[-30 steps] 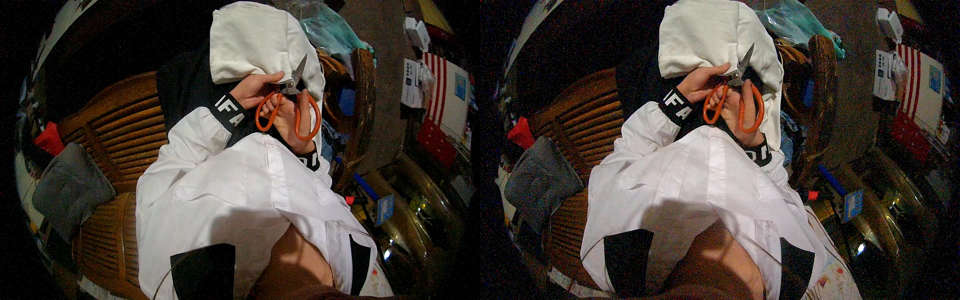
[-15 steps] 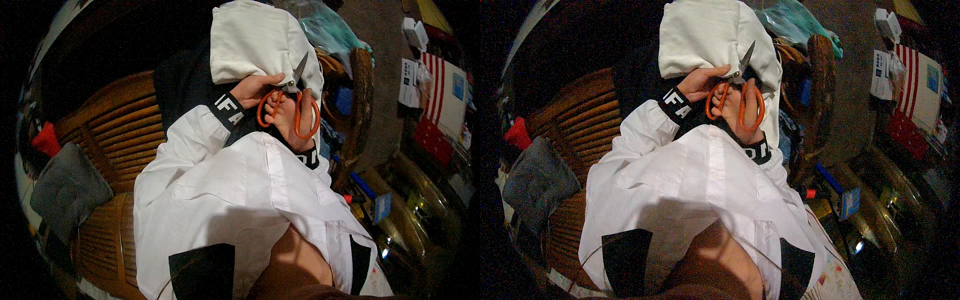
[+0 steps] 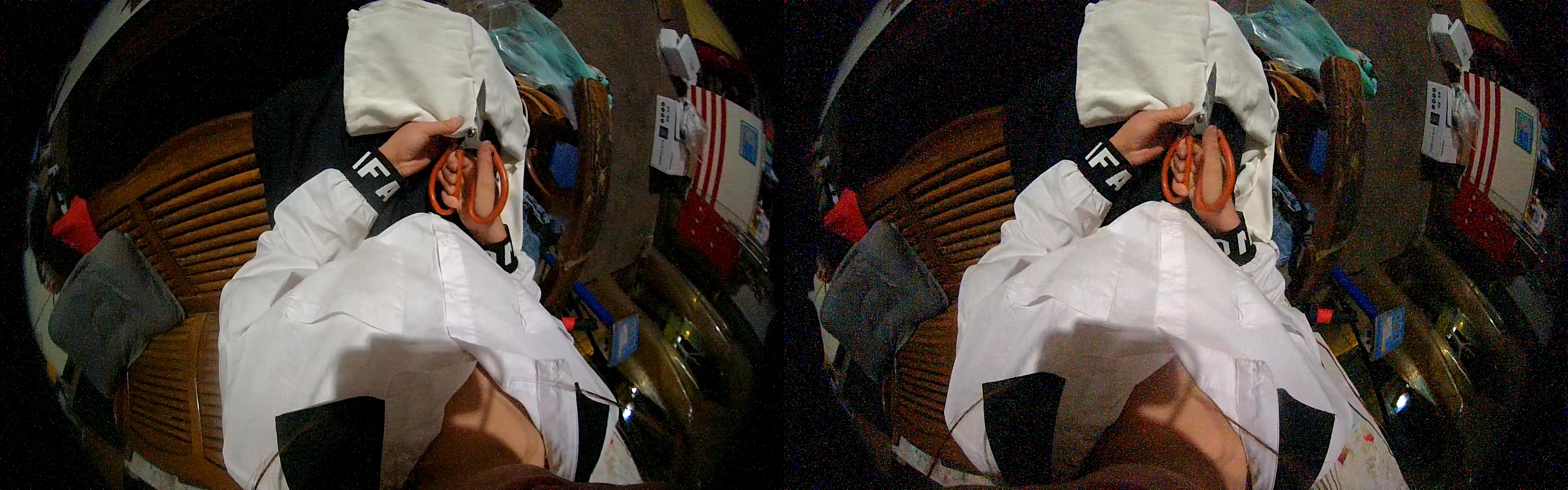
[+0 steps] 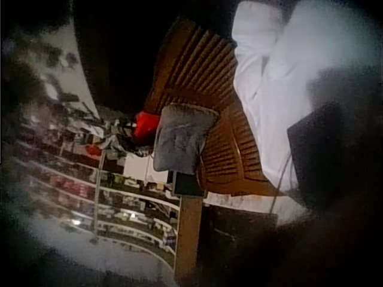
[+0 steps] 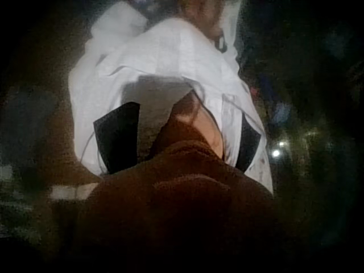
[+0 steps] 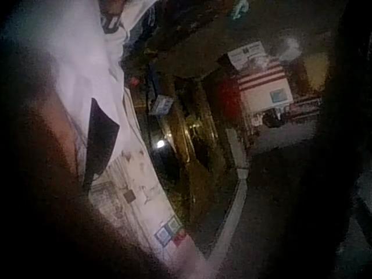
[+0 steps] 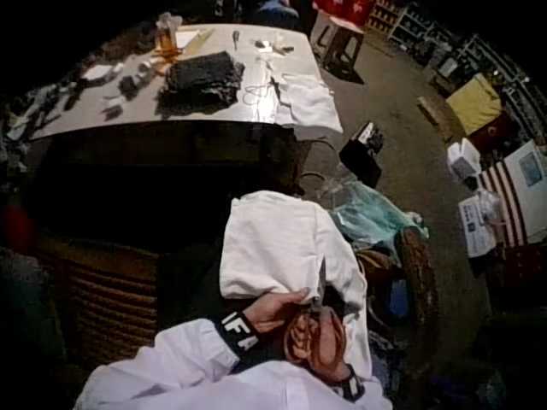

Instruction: The person uses orange-handled scissors to cut a white fabric garment into smaller pieces. They repeatedly cut sections of the fabric, separate the pieces, and place them on a nearby surface. The person also handles a small black plastic clip attached to the fabric.

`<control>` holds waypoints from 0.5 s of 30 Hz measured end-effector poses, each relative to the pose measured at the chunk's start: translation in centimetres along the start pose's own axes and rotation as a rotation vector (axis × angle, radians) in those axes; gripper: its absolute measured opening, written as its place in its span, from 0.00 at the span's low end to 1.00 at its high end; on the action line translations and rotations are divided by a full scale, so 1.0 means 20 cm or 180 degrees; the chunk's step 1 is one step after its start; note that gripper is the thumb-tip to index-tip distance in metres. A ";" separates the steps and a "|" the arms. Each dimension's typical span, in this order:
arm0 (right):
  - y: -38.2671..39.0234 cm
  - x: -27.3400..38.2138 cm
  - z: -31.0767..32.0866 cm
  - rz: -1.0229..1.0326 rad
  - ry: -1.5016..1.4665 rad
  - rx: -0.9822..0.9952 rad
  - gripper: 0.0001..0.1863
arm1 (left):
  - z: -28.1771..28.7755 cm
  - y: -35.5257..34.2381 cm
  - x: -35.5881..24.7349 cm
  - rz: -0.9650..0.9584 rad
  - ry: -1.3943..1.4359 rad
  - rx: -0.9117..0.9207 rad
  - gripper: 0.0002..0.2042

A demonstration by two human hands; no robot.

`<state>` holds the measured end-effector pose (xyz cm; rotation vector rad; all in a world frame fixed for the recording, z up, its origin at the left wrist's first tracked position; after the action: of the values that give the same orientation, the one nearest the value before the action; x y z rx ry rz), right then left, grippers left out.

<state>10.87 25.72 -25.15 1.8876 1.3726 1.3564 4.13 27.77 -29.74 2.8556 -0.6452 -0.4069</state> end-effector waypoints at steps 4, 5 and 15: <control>-0.01 -0.03 0.02 -0.0008 -0.0044 -0.0031 0.29 | 0.03 -0.01 -0.01 -0.0234 -0.0077 -0.0824 0.14; -0.01 -0.03 0.03 0.0018 -0.0078 -0.0057 0.29 | 0.03 -0.01 -0.01 -0.0183 -0.0132 -0.0701 0.14; 0.08 -0.05 0.03 -0.0020 -0.1128 0.0388 0.23 | 0.07 -0.02 -0.01 -0.0410 -0.0071 -0.0849 0.15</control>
<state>11.99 24.23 -24.66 2.0780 1.3000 0.8945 3.69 28.12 -31.02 2.6479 -0.3787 -0.5039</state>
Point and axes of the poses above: each hand's wrist, its own y-axis away from the middle knuckle, its own z-axis out of the back of the hand, x = y × z, the point moved 8 cm from there along -y, towards the middle knuckle, and after that the axes turned 10 degrees about -z, right-handed, at the moved point
